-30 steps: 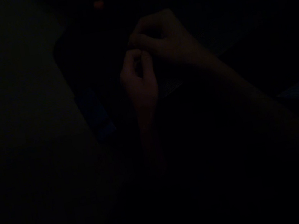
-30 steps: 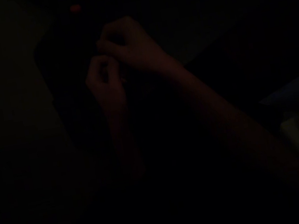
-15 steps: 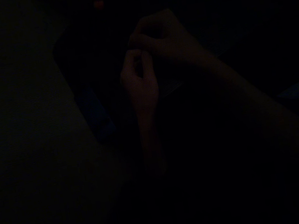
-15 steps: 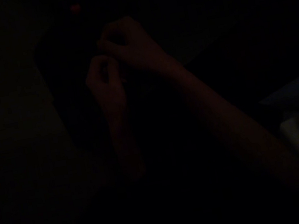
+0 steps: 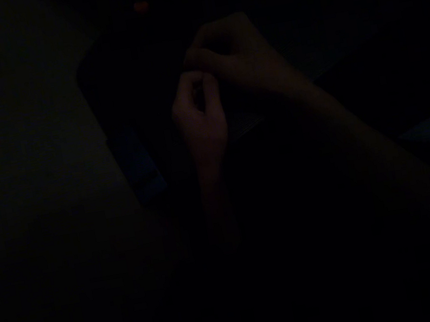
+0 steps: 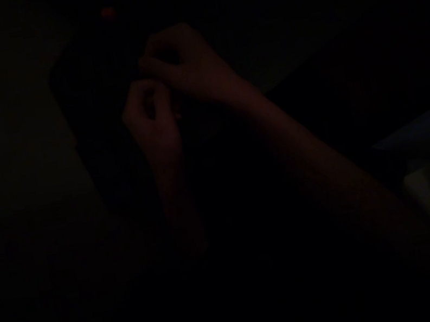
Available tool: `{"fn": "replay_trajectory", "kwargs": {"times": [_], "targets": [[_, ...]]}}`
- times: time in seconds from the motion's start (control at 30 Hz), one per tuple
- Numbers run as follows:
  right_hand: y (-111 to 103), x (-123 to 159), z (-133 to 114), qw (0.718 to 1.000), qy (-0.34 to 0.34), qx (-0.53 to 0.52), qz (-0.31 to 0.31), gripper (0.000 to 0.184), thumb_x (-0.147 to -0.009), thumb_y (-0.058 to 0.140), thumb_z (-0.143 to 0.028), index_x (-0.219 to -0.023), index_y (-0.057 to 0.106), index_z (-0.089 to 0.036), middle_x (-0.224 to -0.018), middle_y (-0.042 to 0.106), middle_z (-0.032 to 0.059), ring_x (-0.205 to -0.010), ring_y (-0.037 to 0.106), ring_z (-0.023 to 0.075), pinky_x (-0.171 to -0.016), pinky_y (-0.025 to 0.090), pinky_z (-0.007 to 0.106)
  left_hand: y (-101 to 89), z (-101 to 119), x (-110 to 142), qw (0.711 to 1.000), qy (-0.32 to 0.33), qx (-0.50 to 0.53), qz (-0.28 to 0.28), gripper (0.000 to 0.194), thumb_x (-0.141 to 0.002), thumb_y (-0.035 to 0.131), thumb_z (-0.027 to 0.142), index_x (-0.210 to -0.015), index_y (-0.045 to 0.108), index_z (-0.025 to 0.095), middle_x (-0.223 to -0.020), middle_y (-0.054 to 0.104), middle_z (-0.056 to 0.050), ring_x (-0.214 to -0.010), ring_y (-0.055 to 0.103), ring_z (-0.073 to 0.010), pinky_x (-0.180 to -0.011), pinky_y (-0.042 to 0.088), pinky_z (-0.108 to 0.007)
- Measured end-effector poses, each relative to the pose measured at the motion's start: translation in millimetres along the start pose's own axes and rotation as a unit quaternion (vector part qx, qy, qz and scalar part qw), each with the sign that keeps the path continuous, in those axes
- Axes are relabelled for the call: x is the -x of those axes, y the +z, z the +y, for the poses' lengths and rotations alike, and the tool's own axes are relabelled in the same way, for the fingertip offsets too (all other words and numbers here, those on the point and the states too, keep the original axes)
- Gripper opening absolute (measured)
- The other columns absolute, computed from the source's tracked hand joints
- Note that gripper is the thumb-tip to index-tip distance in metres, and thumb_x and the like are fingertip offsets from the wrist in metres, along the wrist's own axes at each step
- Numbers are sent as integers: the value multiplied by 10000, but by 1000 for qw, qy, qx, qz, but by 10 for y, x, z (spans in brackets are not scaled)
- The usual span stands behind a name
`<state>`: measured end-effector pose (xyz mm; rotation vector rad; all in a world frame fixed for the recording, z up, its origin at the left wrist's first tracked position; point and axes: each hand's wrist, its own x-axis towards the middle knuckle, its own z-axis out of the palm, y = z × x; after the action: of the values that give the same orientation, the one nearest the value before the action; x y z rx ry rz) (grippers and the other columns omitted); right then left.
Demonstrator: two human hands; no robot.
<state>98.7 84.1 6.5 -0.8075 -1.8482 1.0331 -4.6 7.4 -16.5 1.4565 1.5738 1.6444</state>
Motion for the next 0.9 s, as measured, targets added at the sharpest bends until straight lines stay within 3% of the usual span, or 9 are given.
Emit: {"fn": "replay_trajectory", "kwargs": {"times": [0.2, 0.4, 0.63, 0.8, 0.9], "targets": [[-11, 12, -15, 1000, 10, 4, -8, 171, -959, 626, -96, -906, 785, -64, -827, 745, 22, -831, 686, 165, -716, 446, 240, -5, -25, -6, 1000, 17, -25, 0, 326, -956, 623, 540, -769, 559, 279, -670, 586, 3, -727, 589, -213, -621, 450, -335], [-20, 6, -6, 1000, 0, 10, -12, 176, -964, 622, -106, -916, 787, -68, -853, 751, 31, -841, 690, 167, -721, 447, 245, 9, 35, 6, 1000, 25, -7, 15, 288, -967, 650, 426, -743, 569, 264, -679, 574, 3, -651, 560, -187, -614, 461, -336], [-4, -2, 7, 1000, 1, 6, -3, 163, -958, 637, -128, -901, 782, -79, -832, 742, 8, -826, 683, 149, -716, 447, 224, 9, 29, 8, 1000, 15, -19, 8, 330, -967, 616, 515, -763, 560, 262, -687, 570, 1, -646, 552, -184, -601, 451, -335], [-3, 9, 0, 1000, 4, -1, 2, 173, -942, 621, -107, -874, 779, -89, -820, 752, 18, -826, 693, 178, -723, 460, 260, 12, 1, 1, 1000, 7, -14, 12, 317, -937, 633, 543, -754, 563, 294, -689, 592, -7, -692, 579, -228, -603, 445, -364], [-4, 0, 38, 1000, -6, -5, 2, 176, -939, 630, -152, -839, 775, -163, -825, 759, -3, -829, 698, 186, -728, 476, 279, 12, 0, -1, 1000, 2, -4, 10, 323, -939, 631, 543, -749, 561, 292, -693, 590, -9, -674, 563, -221, -611, 444, -369]]}}
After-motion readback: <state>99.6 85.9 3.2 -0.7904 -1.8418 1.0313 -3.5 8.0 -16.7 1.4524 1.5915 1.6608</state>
